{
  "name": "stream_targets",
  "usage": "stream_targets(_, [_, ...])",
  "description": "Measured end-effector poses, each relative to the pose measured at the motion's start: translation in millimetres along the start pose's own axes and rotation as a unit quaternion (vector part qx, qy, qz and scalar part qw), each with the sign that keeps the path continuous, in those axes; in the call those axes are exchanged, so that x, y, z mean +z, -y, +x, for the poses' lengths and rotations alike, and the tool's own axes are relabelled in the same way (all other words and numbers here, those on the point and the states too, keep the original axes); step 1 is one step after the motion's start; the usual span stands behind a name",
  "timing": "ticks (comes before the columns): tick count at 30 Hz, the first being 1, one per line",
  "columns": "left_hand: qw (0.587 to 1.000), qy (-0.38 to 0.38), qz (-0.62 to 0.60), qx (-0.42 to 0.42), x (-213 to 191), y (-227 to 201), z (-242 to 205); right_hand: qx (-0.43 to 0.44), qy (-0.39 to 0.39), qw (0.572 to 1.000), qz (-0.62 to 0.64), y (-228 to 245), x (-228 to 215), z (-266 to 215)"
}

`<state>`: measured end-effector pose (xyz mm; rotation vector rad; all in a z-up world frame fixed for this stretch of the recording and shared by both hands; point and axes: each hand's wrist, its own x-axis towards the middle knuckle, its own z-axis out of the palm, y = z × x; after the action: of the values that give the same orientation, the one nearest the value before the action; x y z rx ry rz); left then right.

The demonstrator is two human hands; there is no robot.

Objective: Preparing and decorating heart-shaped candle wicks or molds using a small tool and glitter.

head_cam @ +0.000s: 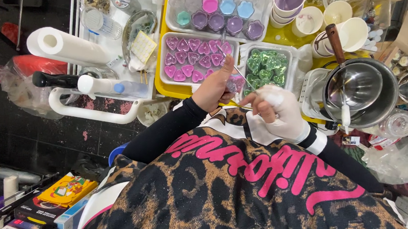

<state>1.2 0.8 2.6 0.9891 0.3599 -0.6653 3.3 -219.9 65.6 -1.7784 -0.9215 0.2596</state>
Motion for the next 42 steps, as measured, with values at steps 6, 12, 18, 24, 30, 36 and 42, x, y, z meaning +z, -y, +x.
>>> stream_targets(6, [1.0, 0.018, 0.006, 0.008, 0, -3, -2, -0.016, -0.013, 1.0, -0.001, 3, -3, 1])
stream_targets(12, [1.0, 0.014, 0.01, 0.008, -3, -2, 0, -0.028, -0.035, 0.999, 0.017, -8, 1, -6])
stream_targets(18, [1.0, 0.015, -0.015, -0.008, -2, -4, -2, -0.029, -0.045, 0.998, 0.02, -8, 2, -6])
stream_targets(24, [0.999, 0.023, -0.029, -0.003, -2, -5, -6, -0.017, -0.049, 0.999, 0.017, -10, 3, -7])
stream_targets(30, [1.0, 0.011, -0.011, 0.008, -4, -6, -9, -0.017, -0.034, 0.999, 0.005, 0, -1, 5])
stream_targets(36, [0.999, -0.028, -0.025, 0.015, -1, -6, -9, -0.023, 0.014, 1.0, -0.015, 11, -7, 12])
stream_targets(42, [0.999, -0.014, -0.048, 0.016, -4, 1, -1, -0.057, 0.045, 0.993, -0.091, 19, -8, 21])
